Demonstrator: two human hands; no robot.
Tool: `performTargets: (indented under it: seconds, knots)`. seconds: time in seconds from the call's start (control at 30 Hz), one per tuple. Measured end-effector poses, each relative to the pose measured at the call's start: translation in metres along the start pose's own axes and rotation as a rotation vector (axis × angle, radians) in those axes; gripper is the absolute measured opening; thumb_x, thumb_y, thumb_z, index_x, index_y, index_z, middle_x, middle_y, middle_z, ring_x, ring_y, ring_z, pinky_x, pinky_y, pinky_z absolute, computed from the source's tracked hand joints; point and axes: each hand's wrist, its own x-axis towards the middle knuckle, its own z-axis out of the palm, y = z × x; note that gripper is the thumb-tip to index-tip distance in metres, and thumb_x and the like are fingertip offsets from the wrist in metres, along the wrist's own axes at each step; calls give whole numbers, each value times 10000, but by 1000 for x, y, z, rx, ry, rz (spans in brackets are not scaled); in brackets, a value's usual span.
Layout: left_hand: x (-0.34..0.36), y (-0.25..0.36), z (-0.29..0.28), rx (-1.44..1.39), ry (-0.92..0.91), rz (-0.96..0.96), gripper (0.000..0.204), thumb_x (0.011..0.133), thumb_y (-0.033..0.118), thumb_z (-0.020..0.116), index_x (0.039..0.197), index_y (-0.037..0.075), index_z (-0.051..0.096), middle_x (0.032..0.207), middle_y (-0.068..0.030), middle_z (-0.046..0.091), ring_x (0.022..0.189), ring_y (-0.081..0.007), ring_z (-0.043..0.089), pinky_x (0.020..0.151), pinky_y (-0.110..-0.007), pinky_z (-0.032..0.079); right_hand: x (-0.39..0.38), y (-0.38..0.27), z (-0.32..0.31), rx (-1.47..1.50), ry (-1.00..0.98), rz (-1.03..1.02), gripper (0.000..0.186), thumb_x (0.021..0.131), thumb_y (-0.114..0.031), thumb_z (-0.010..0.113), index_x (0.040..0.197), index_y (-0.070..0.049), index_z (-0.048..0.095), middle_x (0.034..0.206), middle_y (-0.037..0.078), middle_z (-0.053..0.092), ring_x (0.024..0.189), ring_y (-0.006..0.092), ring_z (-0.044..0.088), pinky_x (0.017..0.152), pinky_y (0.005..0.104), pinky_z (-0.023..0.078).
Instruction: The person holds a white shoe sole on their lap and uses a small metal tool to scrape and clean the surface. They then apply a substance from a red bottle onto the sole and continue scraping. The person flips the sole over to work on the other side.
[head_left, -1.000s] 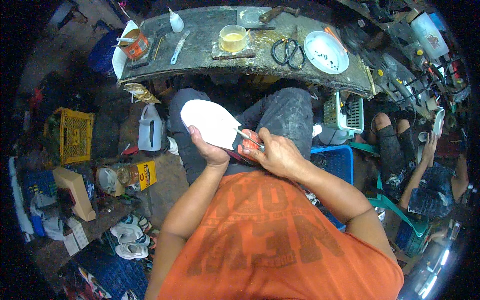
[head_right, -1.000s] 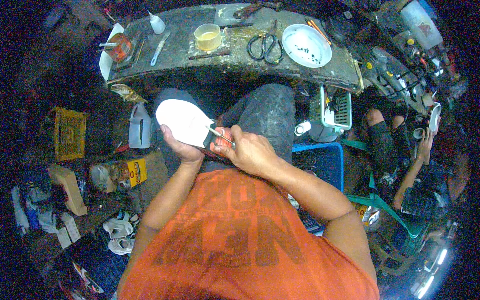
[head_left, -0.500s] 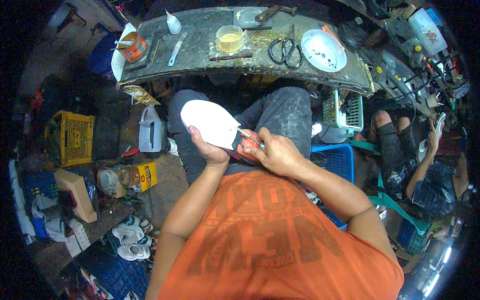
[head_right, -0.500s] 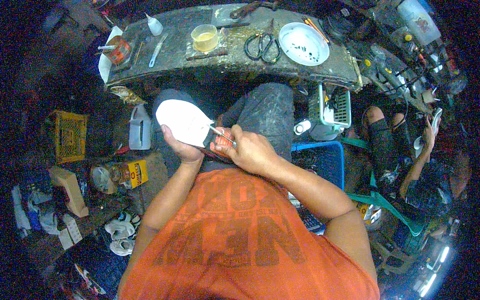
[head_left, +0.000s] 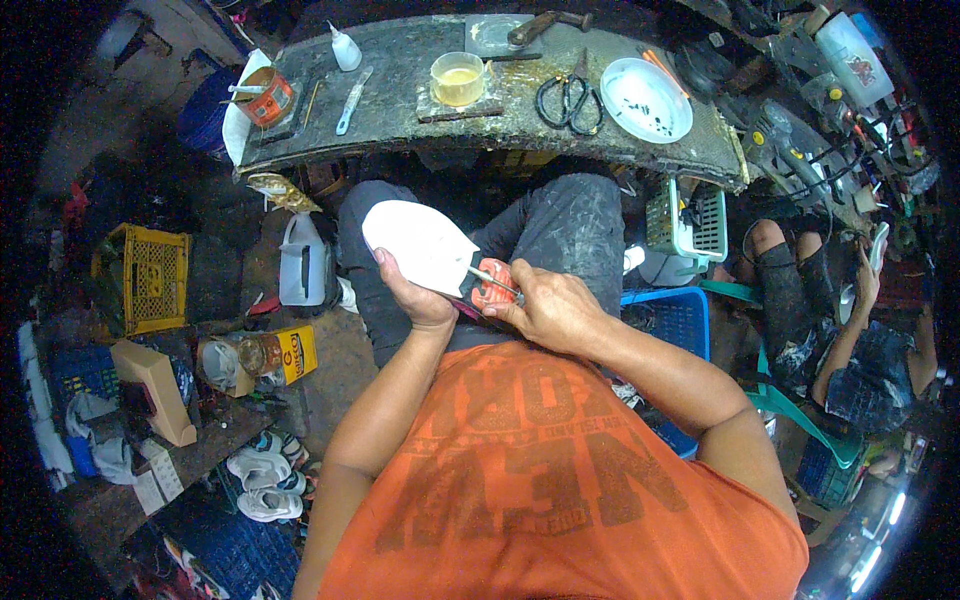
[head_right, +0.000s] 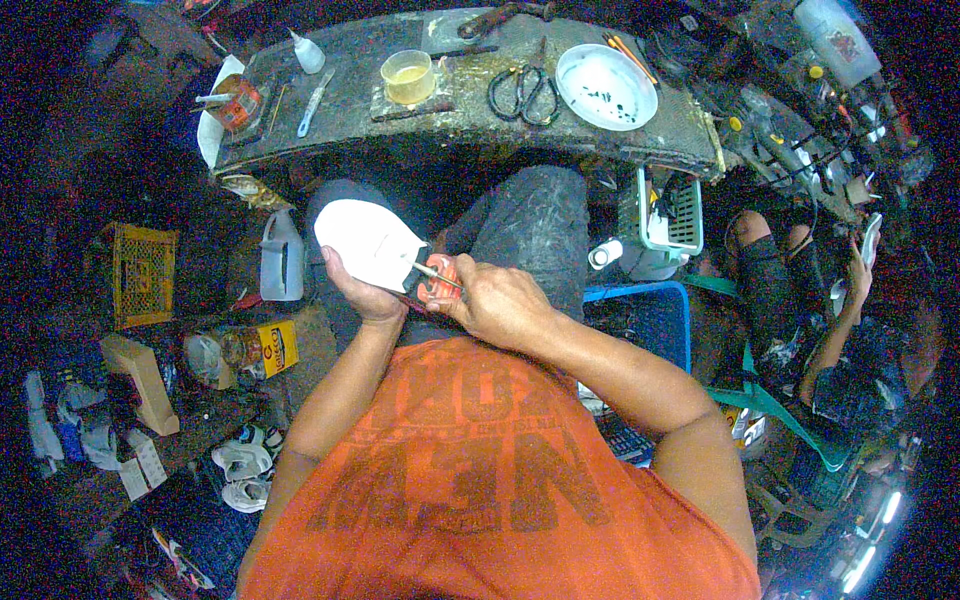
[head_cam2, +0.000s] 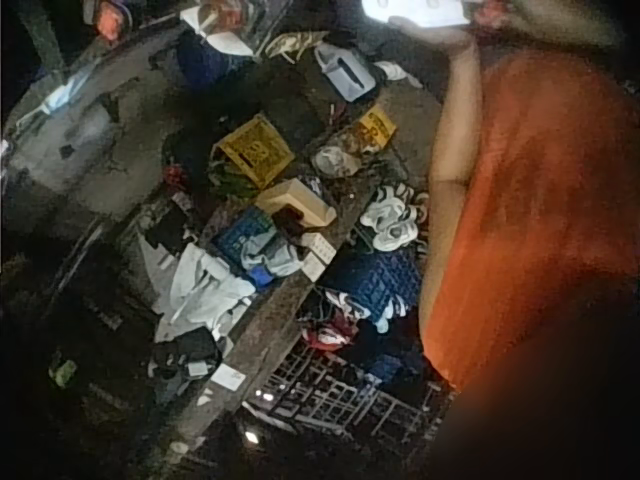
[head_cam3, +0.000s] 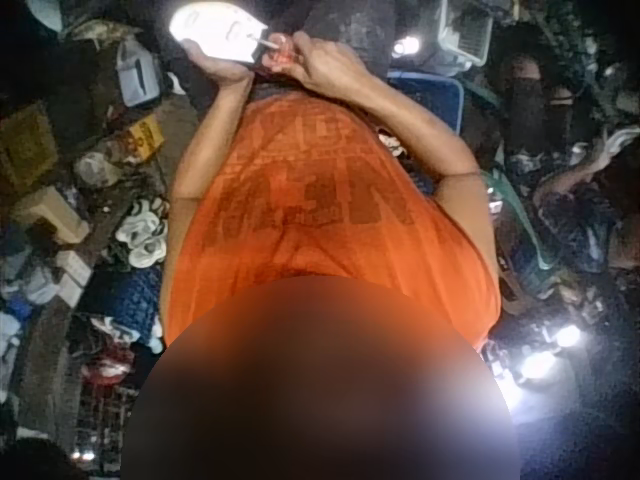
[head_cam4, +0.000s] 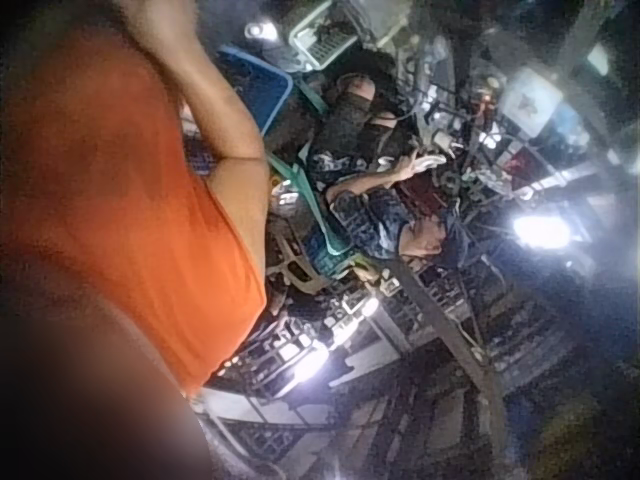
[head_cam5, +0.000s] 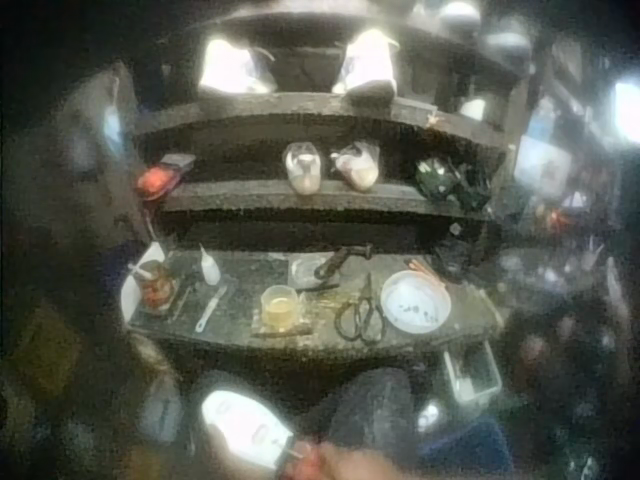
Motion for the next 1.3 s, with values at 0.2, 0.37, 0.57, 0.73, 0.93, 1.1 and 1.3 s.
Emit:
performTargets:
  seconds: [0.2,0.37,0.57,0.73,0.93,1.1,1.3]
  knots:
    - [3,-3,-4,26,14,-15,738,1047,688,346,1467,100,496,1329,-112,635,1192,-292,658,996,-454,556,1,-1,1,-36,6,-38,633,988,-559,660,1190,34,573,918,284,750,829,456,755,703,558,605]
    - [6,-3,-5,17,7,-27,734,1049,687,347,1466,102,502,1321,-107,642,1190,-288,660,993,-454,559,1,-3,-3,-54,-6,-64,648,974,-574,676,1185,31,576,933,269,749,838,444,757,697,542,609]
    - [7,-3,-3,-1,40,-32,683,1078,651,326,1389,82,541,1234,-99,658,1122,-251,671,967,-416,554,1,-3,-2,-64,14,-111,620,962,-544,705,1194,19,589,997,265,749,860,432,757,712,534,612]
    - [12,-4,-6,19,24,-33,705,1061,673,352,1427,95,524,1276,-103,650,1152,-269,667,967,-433,562,4,1,0,-64,45,-150,656,955,-538,715,1298,6,591,1012,251,754,876,425,757,732,529,613]
    - [13,-4,-5,-22,45,-65,668,1084,641,329,1383,82,543,1221,-101,659,1116,-260,671,962,-420,555,6,1,0,-67,37,-160,702,963,-533,708,1419,-22,555,1015,243,756,877,433,754,740,536,612]
    - [14,-4,-3,-16,55,-80,677,1081,645,326,1391,84,542,1229,-104,660,1125,-270,668,970,-432,551,7,-1,-2,-99,26,-176,685,972,-525,700,1416,-25,553,999,237,756,858,428,757,715,529,618]
    - [17,-4,-4,-30,53,-115,684,1076,652,334,1398,84,539,1246,-104,653,1132,-273,664,973,-435,547,9,1,1,-86,79,-210,671,974,-526,699,1401,-27,560,975,229,757,839,412,760,698,517,621]
